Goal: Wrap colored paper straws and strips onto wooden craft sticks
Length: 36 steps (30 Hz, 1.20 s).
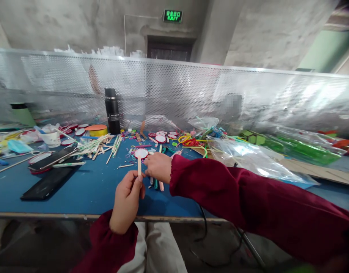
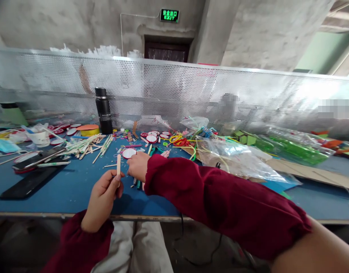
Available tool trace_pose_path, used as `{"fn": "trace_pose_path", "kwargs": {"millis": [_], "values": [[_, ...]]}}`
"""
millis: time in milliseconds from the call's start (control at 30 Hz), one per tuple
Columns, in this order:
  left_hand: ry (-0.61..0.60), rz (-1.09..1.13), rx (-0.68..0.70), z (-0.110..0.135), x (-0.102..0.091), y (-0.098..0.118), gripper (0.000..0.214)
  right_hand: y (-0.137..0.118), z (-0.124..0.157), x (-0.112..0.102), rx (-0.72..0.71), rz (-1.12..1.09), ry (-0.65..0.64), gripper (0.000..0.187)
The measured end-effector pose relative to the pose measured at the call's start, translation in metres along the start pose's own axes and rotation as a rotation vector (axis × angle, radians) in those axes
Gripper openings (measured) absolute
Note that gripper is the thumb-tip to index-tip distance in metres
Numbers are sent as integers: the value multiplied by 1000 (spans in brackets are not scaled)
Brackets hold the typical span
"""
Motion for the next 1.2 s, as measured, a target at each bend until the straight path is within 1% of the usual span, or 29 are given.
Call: {"fn": "trace_pose_path", "kwargs": {"millis": [233, 333, 533, 767, 867, 967, 1000, 1067, 1133, 1167, 1200], "values": [[-8, 10, 5, 0, 0, -3, 30, -3, -5, 16, -67, 32, 26, 26], [-2, 16, 1, 0, 0, -3, 30, -4, -5, 20, -109, 50, 51, 23], [6, 15, -5, 0, -1, -3, 31, -8, -2, 22, -202, 96, 117, 24], [15, 6, -8, 0, -1, -4, 29, -13, 3, 23, -288, 179, 268, 32], [18, 3, -8, 0, -2, -3, 30, -14, 6, 22, -316, 199, 278, 31], [22, -4, -12, 0, -2, -2, 30, -12, 12, 18, -333, 201, 263, 26], [27, -4, -12, -1, -2, -2, 30, -10, 15, 15, -326, 191, 260, 24], [41, 0, -13, -1, -4, -3, 30, -2, 25, 7, -269, 140, 282, 21], [51, 7, -18, -1, -4, -4, 30, 11, 39, -5, -111, 35, 376, 16], [50, 10, -21, -1, -4, -4, 30, 18, 49, -12, -6, -45, 451, 12], [45, 13, -24, -1, -4, -4, 30, 26, 61, -20, 110, -147, 558, 8]]}}
Point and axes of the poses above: each hand's wrist, its own z-axis away from the middle knuckle, its own x-axis out of the palm, y = z × x, the point moved 8 cm from there along -z, towards the middle knuckle
